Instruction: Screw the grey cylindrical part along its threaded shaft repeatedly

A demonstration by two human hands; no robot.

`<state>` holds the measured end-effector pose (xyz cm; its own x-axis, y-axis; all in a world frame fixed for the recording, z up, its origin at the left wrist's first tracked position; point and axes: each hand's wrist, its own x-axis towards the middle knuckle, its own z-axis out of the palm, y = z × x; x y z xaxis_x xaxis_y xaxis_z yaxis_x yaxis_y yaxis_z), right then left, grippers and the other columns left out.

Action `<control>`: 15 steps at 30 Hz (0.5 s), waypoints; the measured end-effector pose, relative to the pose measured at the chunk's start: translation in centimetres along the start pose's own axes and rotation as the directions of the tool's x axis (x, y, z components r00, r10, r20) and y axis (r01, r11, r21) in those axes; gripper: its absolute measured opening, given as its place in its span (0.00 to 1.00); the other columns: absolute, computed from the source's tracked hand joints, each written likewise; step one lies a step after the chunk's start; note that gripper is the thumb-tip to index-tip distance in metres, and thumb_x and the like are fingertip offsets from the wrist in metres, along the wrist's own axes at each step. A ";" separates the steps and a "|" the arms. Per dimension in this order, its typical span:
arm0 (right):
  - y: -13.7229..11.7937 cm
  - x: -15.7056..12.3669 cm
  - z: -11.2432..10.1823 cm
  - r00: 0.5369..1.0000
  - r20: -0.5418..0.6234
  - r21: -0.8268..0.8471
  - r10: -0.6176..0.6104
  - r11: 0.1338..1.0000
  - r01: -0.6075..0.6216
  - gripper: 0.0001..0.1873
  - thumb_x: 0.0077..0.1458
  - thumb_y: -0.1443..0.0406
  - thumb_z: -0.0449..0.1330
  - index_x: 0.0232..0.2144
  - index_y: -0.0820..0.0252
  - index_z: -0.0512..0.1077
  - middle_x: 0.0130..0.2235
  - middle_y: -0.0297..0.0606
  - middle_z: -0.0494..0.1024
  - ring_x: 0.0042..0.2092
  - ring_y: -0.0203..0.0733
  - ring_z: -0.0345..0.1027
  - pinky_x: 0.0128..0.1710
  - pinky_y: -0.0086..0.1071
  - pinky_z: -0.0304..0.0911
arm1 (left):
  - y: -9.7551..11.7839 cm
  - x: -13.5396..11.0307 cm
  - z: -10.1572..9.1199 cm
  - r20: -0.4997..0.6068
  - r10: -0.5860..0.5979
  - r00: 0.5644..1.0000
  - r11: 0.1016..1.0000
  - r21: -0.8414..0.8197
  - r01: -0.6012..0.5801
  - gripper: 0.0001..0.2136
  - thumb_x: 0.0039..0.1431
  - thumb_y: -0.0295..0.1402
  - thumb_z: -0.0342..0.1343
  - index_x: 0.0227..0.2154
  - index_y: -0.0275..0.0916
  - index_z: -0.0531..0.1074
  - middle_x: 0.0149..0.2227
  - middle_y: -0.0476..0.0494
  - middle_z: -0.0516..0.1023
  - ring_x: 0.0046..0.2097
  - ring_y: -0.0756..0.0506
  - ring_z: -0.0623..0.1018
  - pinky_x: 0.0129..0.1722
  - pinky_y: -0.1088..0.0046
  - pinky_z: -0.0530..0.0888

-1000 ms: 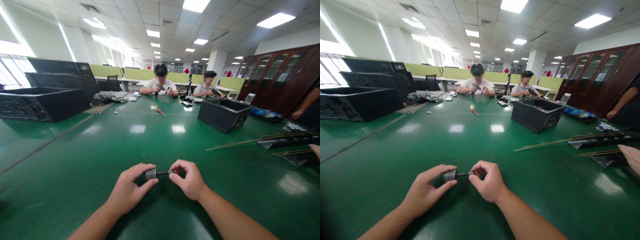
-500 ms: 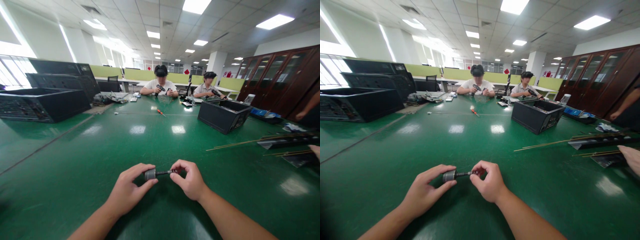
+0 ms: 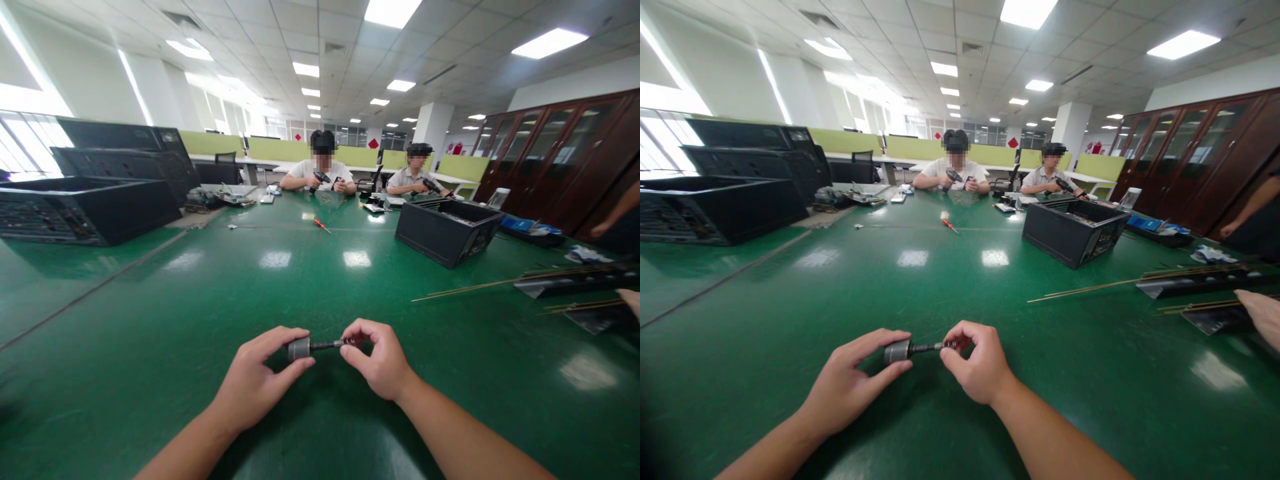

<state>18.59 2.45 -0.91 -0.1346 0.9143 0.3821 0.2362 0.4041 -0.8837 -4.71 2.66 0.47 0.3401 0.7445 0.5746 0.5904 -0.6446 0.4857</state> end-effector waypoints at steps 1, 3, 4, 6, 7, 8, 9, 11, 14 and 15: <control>0.0 0.0 0.0 1.000 -0.001 0.000 -0.001 1.000 0.001 0.01 0.49 0.68 0.62 0.27 0.60 0.74 0.26 0.33 0.75 0.30 0.38 0.67 0.33 0.29 0.63 | 0.0 0.0 0.0 0.001 0.000 1.000 1.000 -0.001 0.000 0.12 0.56 0.39 0.65 0.43 0.44 0.78 0.39 0.47 0.83 0.40 0.45 0.82 0.42 0.71 0.79; 0.0 0.0 0.0 1.000 -0.002 0.001 -0.004 1.000 0.004 0.01 0.49 0.68 0.62 0.27 0.60 0.74 0.26 0.34 0.75 0.30 0.38 0.67 0.33 0.29 0.63 | -0.1 0.0 0.0 -0.001 0.001 1.000 1.000 -0.004 -0.001 0.12 0.56 0.38 0.65 0.43 0.45 0.78 0.39 0.48 0.83 0.40 0.45 0.82 0.43 0.72 0.78; 0.0 0.0 0.0 1.000 -0.003 0.001 -0.005 1.000 0.005 0.01 0.49 0.68 0.61 0.27 0.61 0.74 0.26 0.34 0.75 0.30 0.38 0.67 0.33 0.29 0.63 | -0.1 0.0 0.0 -0.002 0.002 1.000 1.000 -0.005 -0.003 0.12 0.56 0.38 0.65 0.43 0.45 0.78 0.39 0.48 0.83 0.40 0.46 0.82 0.43 0.72 0.78; 0.0 0.0 0.0 1.000 -0.004 0.004 -0.005 1.000 0.005 0.01 0.49 0.68 0.61 0.27 0.61 0.74 0.26 0.34 0.75 0.30 0.38 0.67 0.33 0.29 0.63 | -0.2 0.0 0.0 0.001 0.001 1.000 1.000 -0.007 -0.001 0.12 0.56 0.38 0.65 0.43 0.45 0.77 0.39 0.49 0.83 0.40 0.46 0.82 0.43 0.73 0.77; 0.1 0.0 -0.1 1.000 -0.004 0.006 -0.004 1.000 0.004 0.02 0.49 0.68 0.61 0.27 0.61 0.74 0.26 0.34 0.75 0.30 0.38 0.67 0.33 0.29 0.63 | -0.2 0.0 0.0 0.003 0.000 1.000 1.000 -0.009 0.000 0.12 0.56 0.38 0.66 0.43 0.46 0.77 0.39 0.50 0.82 0.40 0.46 0.82 0.43 0.73 0.77; 0.1 0.0 -0.1 1.000 -0.004 0.009 -0.003 1.000 0.003 0.02 0.49 0.68 0.61 0.27 0.61 0.74 0.26 0.34 0.75 0.30 0.37 0.67 0.33 0.29 0.63 | -0.2 0.0 0.0 0.006 -0.003 1.000 1.000 -0.011 0.003 0.13 0.56 0.38 0.66 0.44 0.46 0.77 0.40 0.50 0.82 0.40 0.46 0.81 0.43 0.73 0.77; 0.1 0.0 0.0 1.000 -0.005 0.012 -0.001 1.000 0.001 0.02 0.48 0.68 0.62 0.27 0.61 0.74 0.26 0.34 0.75 0.30 0.37 0.67 0.33 0.29 0.63 | -0.2 0.0 0.0 0.009 -0.005 1.000 1.000 -0.015 0.005 0.13 0.56 0.38 0.66 0.44 0.46 0.77 0.40 0.50 0.82 0.40 0.46 0.81 0.43 0.73 0.77; 0.1 0.0 0.0 1.000 -0.006 0.019 0.004 1.000 -0.004 0.02 0.48 0.68 0.62 0.27 0.61 0.74 0.26 0.34 0.75 0.30 0.37 0.67 0.33 0.29 0.62 | -0.2 0.0 0.0 0.012 -0.007 1.000 1.000 -0.022 0.007 0.13 0.56 0.38 0.65 0.44 0.46 0.77 0.40 0.50 0.82 0.41 0.47 0.81 0.43 0.73 0.77; 0.1 0.0 0.0 1.000 -0.009 0.027 0.009 1.000 -0.008 0.02 0.48 0.68 0.62 0.27 0.62 0.74 0.26 0.34 0.75 0.30 0.37 0.67 0.34 0.29 0.62 | -0.1 0.0 0.0 0.012 -0.008 1.000 1.000 -0.027 0.008 0.12 0.56 0.37 0.65 0.44 0.46 0.77 0.40 0.51 0.82 0.40 0.47 0.81 0.43 0.73 0.76; 0.1 0.0 0.0 1.000 -0.009 0.028 0.010 1.000 -0.010 0.02 0.48 0.68 0.62 0.27 0.62 0.74 0.26 0.34 0.75 0.30 0.37 0.67 0.34 0.29 0.62 | -0.2 -0.1 0.0 0.012 -0.007 1.000 1.000 -0.026 0.008 0.12 0.56 0.37 0.65 0.44 0.46 0.77 0.39 0.51 0.82 0.40 0.47 0.81 0.43 0.73 0.76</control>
<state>18.60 2.51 -0.95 -0.1239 0.9184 0.3757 0.2109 0.3944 -0.8944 -4.82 2.71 0.36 0.3441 0.7512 0.5633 0.5737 -0.6431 0.5072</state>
